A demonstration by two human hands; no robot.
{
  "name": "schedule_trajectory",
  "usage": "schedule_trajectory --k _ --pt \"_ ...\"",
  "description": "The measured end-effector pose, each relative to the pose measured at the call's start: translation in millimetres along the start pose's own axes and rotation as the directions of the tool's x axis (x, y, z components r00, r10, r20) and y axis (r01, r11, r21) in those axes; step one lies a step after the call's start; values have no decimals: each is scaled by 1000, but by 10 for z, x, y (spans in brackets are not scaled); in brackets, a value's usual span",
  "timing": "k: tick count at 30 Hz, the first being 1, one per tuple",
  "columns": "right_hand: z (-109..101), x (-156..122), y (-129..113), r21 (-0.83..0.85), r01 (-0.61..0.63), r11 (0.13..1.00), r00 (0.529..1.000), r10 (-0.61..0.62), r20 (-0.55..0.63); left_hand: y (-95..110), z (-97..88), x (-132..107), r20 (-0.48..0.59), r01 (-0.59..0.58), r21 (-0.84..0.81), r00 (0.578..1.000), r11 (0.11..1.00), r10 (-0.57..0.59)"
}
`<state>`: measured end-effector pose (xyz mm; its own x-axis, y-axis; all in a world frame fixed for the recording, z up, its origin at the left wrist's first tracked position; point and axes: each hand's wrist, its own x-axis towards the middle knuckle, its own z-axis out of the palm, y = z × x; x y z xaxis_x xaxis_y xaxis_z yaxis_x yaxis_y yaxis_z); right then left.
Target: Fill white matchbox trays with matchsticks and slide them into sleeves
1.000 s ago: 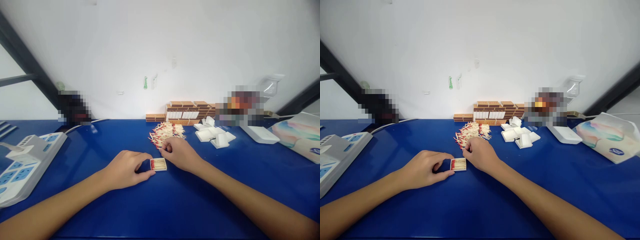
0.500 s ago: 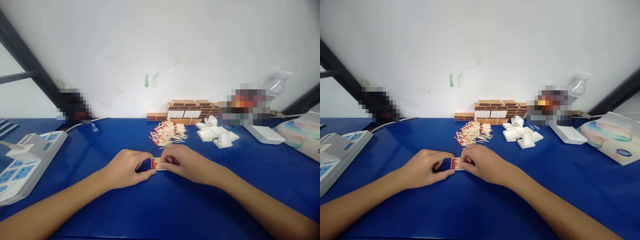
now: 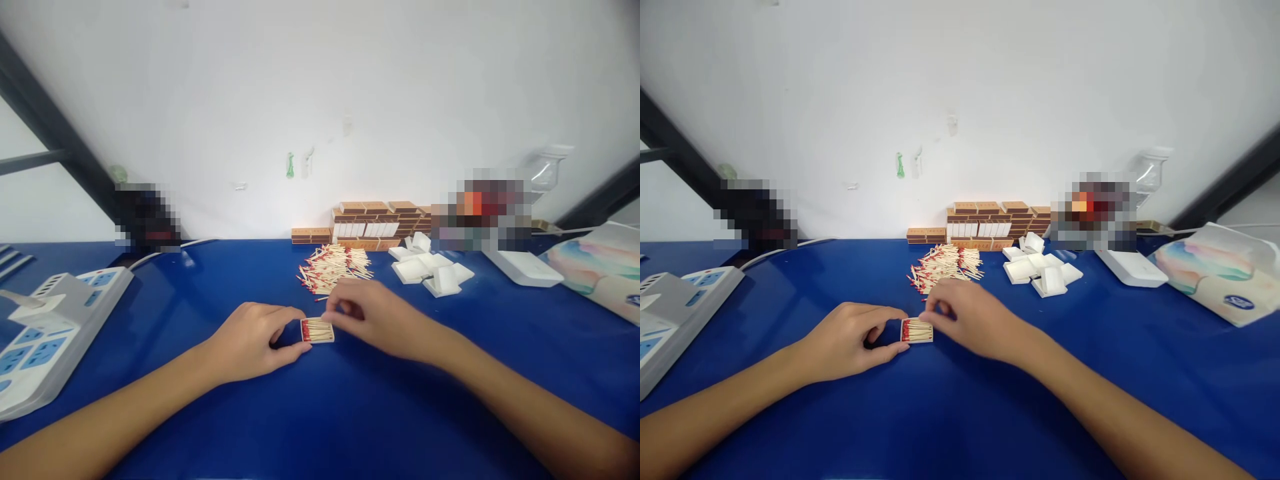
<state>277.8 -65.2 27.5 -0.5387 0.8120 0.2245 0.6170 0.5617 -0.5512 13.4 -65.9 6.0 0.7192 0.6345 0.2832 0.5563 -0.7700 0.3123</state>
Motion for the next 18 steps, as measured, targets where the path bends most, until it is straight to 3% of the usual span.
schedule_trajectory --k 2,4,6,7,8,13,18 --pt "-229 22 189 -100 -66 993 987 51 -152 1 11 -11 -38 -7 -22 999 1000 7" --pt "-498 16 460 -228 -255 940 920 162 -358 15 21 -15 -61 0 -48 998 999 -3" --pt "-752 -22 759 -258 -498 828 792 313 -525 35 27 -11 -36 9 -62 999 998 -11" --pt "-859 -50 898 -208 -598 774 700 377 -606 44 28 -7 -11 12 -63 1000 998 -13" --pt "-947 -78 1024 -179 -640 748 648 399 -648 52 28 -3 5 13 -64 1000 998 -12" --pt "-1109 -112 1402 -19 -734 679 443 458 -771 62 -4 2 19 35 -63 999 997 -34" --pt "-1067 32 1563 82 -735 674 345 475 -810 65 -45 16 96 59 -21 994 998 -57"
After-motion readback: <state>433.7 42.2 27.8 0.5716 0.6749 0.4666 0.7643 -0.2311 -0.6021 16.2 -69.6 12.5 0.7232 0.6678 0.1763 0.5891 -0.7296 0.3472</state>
